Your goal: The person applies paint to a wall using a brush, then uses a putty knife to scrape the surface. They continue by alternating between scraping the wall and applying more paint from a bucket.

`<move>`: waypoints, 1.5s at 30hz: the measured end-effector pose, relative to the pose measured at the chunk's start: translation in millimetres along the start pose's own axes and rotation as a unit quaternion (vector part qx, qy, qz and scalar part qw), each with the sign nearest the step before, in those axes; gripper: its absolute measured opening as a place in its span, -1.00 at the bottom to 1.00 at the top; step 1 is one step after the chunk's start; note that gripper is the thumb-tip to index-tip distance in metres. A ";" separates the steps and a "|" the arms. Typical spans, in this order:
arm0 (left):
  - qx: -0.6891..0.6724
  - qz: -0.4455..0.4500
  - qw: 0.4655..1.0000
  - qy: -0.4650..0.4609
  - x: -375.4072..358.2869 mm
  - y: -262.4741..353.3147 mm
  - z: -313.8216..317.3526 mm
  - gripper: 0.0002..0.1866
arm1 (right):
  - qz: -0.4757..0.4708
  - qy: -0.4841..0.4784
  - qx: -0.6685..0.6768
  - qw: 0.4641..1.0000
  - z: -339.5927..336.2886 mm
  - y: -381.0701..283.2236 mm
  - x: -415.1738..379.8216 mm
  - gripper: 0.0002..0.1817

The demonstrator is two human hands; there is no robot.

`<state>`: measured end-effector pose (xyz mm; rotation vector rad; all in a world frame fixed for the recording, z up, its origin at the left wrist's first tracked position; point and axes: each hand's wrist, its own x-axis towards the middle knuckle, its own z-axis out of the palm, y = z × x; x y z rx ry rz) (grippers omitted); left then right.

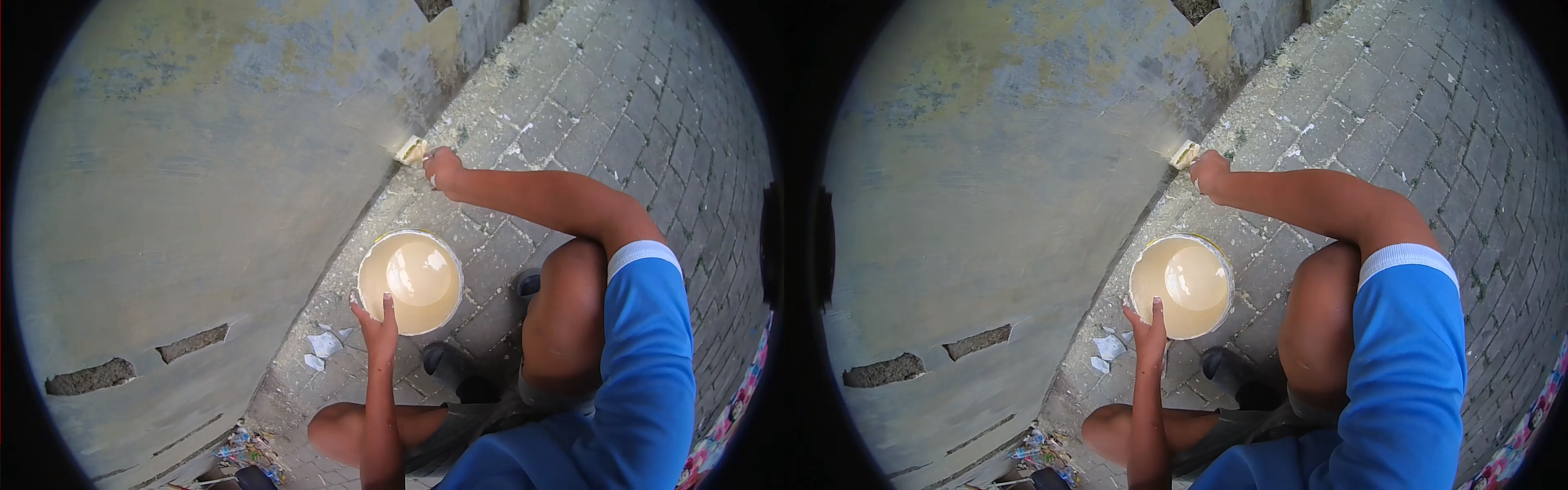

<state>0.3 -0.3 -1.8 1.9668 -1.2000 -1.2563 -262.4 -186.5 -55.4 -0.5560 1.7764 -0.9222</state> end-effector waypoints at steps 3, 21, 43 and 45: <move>0.012 0.006 1.000 0.003 0.7 -7.4 -1.7 -0.09 | -0.021 -0.011 0.020 1.000 7.9 -15.5 13.6 -0.72; 0.023 -0.037 0.998 -0.036 -7.5 -17.9 -5.5 -0.15 | -0.398 -0.128 0.229 0.879 -85.9 -126.8 -130.2 -0.73; -0.013 -0.087 0.995 -0.042 -25.8 32.1 -1.5 -0.09 | -0.322 -0.096 0.185 0.924 -93.0 -156.7 -131.8 -0.66; -0.013 -0.066 0.997 -0.040 -21.1 23.0 -2.7 -0.10 | -0.364 -0.111 0.211 0.901 -96.0 -152.3 -127.4 -0.64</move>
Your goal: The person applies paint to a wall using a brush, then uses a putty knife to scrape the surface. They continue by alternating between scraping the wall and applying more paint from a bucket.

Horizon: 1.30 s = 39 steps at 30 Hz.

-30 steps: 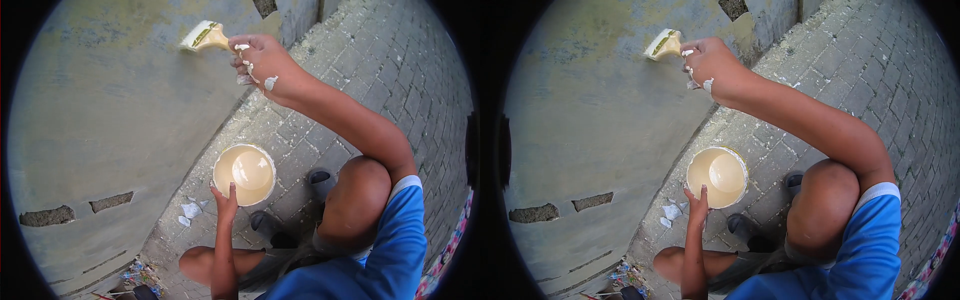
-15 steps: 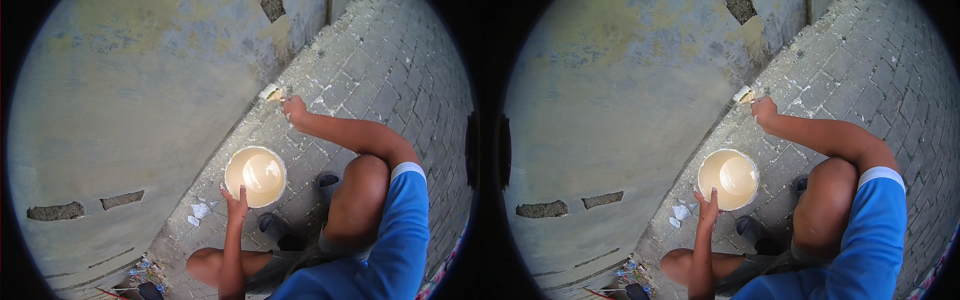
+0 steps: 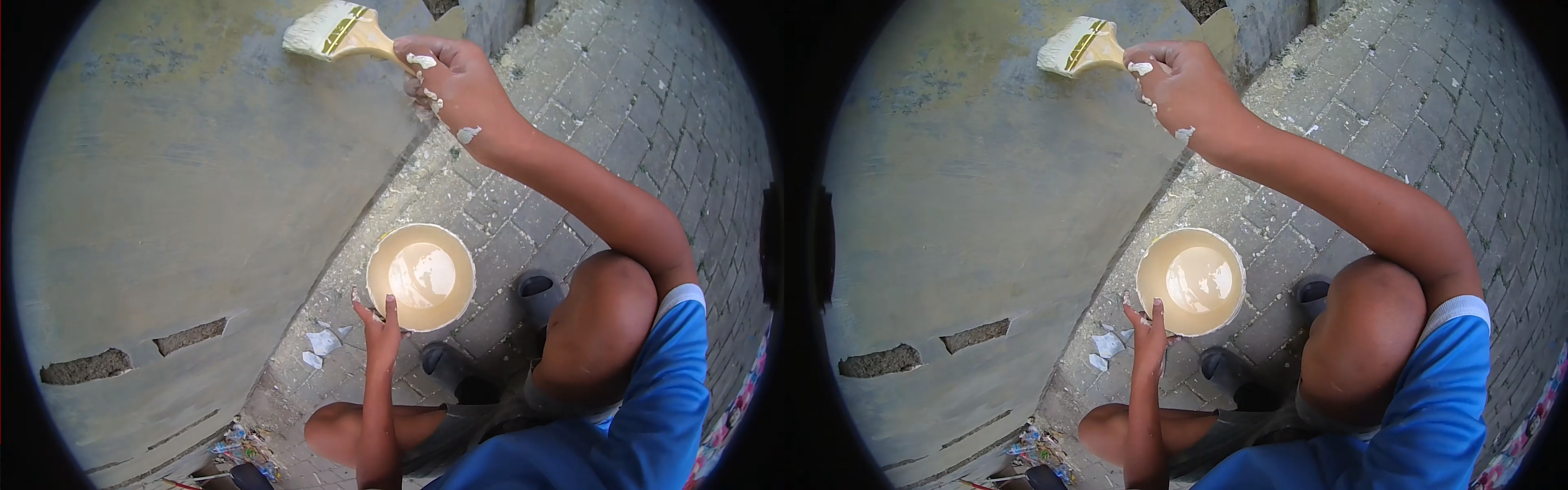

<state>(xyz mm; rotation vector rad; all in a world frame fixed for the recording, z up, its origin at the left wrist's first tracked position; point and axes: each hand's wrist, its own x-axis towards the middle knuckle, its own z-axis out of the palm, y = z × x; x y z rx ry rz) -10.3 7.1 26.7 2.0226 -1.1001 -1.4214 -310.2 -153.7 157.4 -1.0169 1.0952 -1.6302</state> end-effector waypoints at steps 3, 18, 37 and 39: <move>0.010 0.030 1.000 0.000 7.3 -14.6 -2.7 -0.10 | 0.020 -0.006 -0.022 1.000 -18.7 55.2 -10.6 -0.60; 0.029 0.011 0.999 0.018 20.8 -16.8 -4.4 -0.11 | 0.290 0.057 -0.296 0.908 3.8 199.1 -23.5 -0.64; 0.026 0.023 0.999 0.027 19.0 -6.6 -4.5 -0.11 | 0.226 -0.026 -0.182 0.957 -6.2 130.2 -66.0 -0.64; 0.025 0.028 0.999 0.022 17.3 -8.5 -4.2 -0.10 | 0.301 -0.023 -0.208 0.931 0.6 158.8 -76.0 -0.67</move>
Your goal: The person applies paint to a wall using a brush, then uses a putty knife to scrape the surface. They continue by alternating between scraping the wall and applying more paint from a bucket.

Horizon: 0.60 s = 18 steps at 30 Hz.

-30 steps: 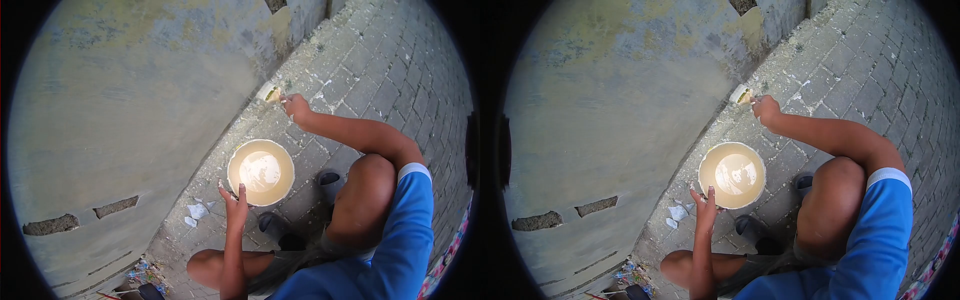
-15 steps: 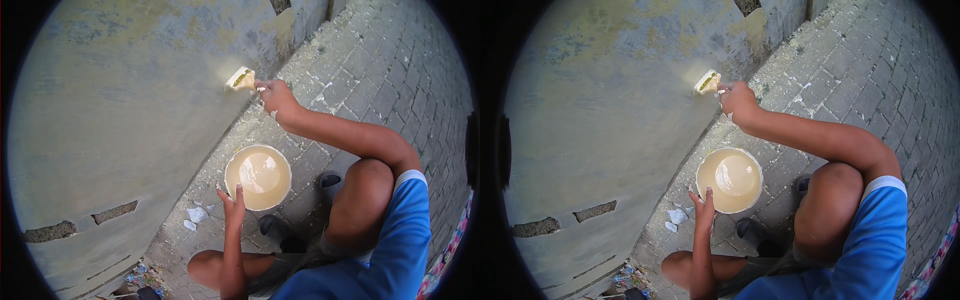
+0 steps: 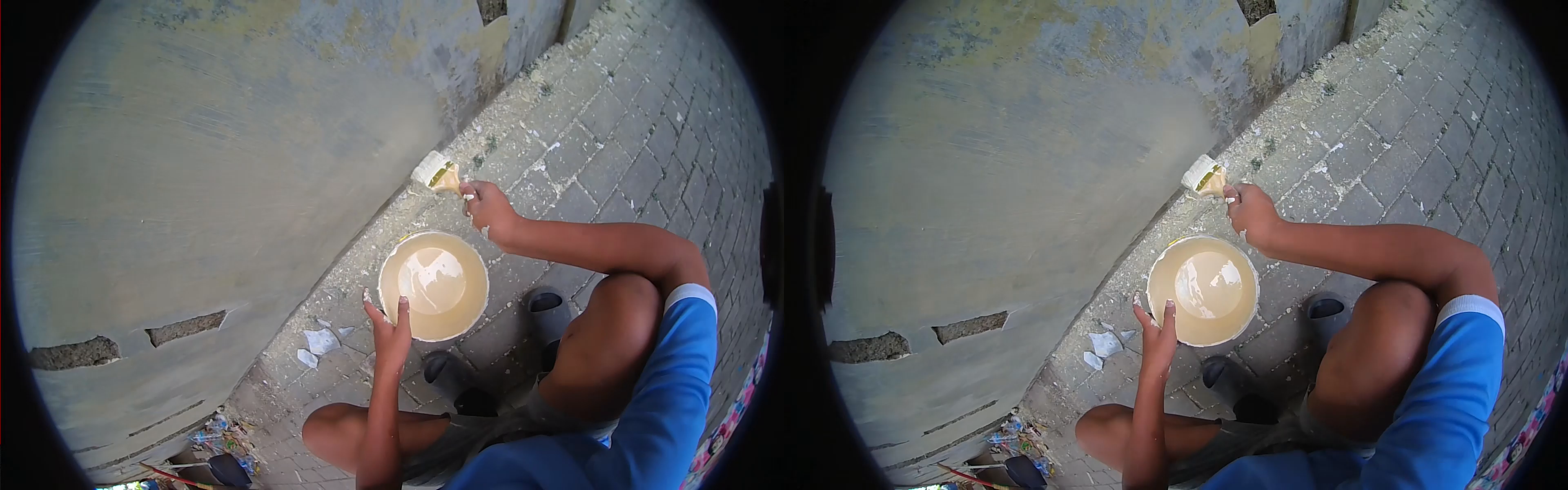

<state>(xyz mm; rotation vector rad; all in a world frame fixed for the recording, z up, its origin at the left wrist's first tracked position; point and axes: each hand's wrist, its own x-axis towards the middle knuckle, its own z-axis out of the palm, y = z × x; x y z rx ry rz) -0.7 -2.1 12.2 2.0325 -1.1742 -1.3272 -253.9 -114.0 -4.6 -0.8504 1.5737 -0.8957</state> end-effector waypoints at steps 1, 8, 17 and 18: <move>-0.002 0.006 1.000 -0.002 1.0 -4.6 0.2 -0.09 | 0.015 -0.005 0.014 1.000 10.3 8.0 4.6 -0.68; 0.006 0.002 1.000 0.001 3.5 -13.9 -2.1 -0.06 | -0.035 -0.012 0.059 0.998 40.5 -70.0 4.9 -0.70; -0.017 -0.016 1.000 -0.008 2.5 -19.9 -3.6 -0.08 | -0.300 -0.049 0.235 0.923 -17.3 -170.0 -66.2 -0.72; -0.012 -0.017 1.000 -0.005 2.1 -20.7 -4.3 -0.09 | -0.350 -0.034 0.216 0.911 -21.7 -169.1 -63.4 -0.70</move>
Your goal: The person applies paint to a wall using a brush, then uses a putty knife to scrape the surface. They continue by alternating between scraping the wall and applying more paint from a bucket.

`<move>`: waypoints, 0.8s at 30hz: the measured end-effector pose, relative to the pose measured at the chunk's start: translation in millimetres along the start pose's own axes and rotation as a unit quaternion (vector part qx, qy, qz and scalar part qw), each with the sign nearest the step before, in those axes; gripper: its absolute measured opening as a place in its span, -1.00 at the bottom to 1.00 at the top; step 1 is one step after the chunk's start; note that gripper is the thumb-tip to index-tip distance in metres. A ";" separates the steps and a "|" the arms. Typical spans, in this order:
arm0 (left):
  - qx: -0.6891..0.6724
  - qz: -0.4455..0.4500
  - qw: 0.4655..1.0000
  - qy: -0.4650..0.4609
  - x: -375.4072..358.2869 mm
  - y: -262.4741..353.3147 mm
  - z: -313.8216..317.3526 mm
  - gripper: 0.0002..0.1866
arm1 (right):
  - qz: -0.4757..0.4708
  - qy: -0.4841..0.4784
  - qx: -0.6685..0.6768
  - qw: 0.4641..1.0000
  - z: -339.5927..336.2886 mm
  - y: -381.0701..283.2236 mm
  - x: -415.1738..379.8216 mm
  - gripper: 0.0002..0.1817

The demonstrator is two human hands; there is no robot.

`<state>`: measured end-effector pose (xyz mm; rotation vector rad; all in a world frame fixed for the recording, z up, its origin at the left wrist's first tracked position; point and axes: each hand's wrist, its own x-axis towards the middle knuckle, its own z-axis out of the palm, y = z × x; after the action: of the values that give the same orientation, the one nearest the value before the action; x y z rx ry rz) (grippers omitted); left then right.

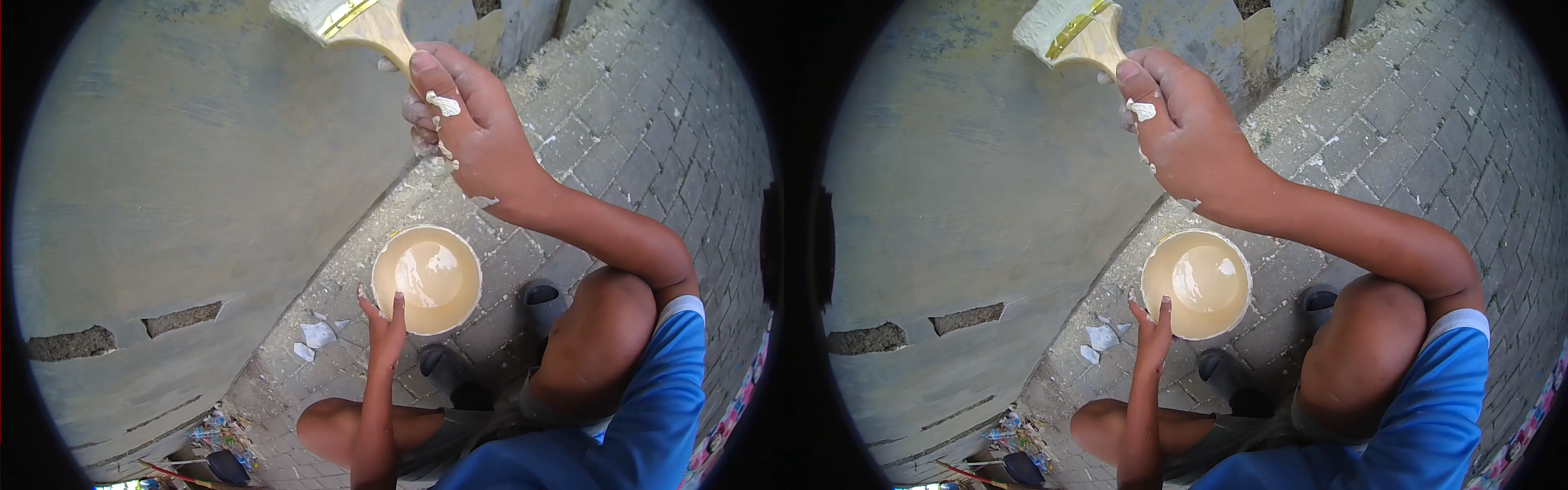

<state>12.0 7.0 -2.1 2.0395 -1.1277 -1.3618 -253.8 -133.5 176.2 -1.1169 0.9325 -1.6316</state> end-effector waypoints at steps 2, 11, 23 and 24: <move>0.000 -0.006 1.000 0.001 -3.2 2.6 0.3 -0.09 | -0.062 -0.003 -0.009 0.998 -13.9 9.8 4.3 -0.66; -0.071 -0.042 0.996 -0.015 -24.7 34.1 5.2 -0.09 | 0.247 0.261 -0.059 0.932 -108.5 169.9 -27.3 -0.71; -0.050 0.034 0.998 0.013 -16.9 33.8 13.7 -0.19 | 0.325 0.176 -0.252 0.895 -113.9 188.3 31.0 -0.72; -0.051 0.030 0.998 0.012 -16.1 32.4 12.4 -0.20 | 0.315 0.169 -0.234 0.904 -115.8 176.8 27.8 -0.72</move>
<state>-14.7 2.7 25.0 1.9290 -1.0786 -1.3341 -321.4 -201.5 -14.2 -0.7072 1.7714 -1.0928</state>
